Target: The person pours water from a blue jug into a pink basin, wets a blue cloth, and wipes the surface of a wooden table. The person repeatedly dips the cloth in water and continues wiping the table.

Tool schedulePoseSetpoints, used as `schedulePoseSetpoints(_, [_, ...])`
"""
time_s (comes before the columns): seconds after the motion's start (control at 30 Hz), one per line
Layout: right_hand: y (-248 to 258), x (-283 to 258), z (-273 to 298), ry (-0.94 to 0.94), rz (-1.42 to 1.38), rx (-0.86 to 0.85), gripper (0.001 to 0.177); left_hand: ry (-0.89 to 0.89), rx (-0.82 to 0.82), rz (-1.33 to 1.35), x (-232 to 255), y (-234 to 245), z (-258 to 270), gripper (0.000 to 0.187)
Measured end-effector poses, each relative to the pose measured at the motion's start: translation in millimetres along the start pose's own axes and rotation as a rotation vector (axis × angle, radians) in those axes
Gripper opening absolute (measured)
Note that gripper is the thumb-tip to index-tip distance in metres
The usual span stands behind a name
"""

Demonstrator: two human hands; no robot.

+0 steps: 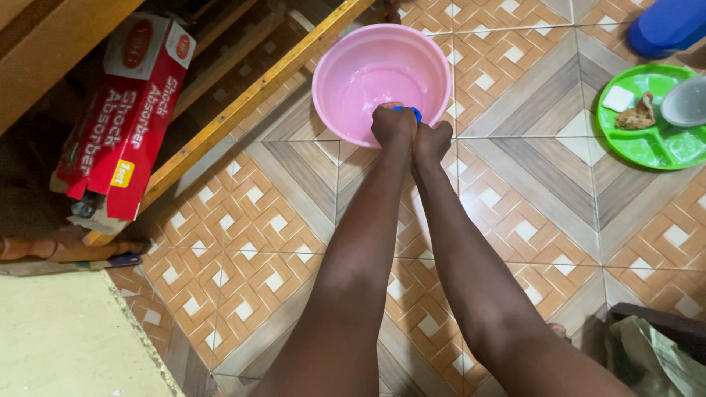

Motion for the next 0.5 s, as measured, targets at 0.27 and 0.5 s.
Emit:
schedulePoseSetpoints(0.27, [-24,-10,8,0.024,0.113,-0.051,0.019,0.05,0.061,0.034,-5,25,-15,0.027])
schedulePoseSetpoints(0.5, [-49,-7,12,0.101,0.165,-0.169,0.019,0.19,0.059,0.124,1,59,-12,0.025])
Point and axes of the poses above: each hand's wrist, its own z-axis away from the middle knuckle, its own y-axis out of the back of the hand, x = y × z, the point moved 4 cm from there along -z, towards the middle knuckle, and after that the axes turned 5 degrees about y, right-handed, at the moved point
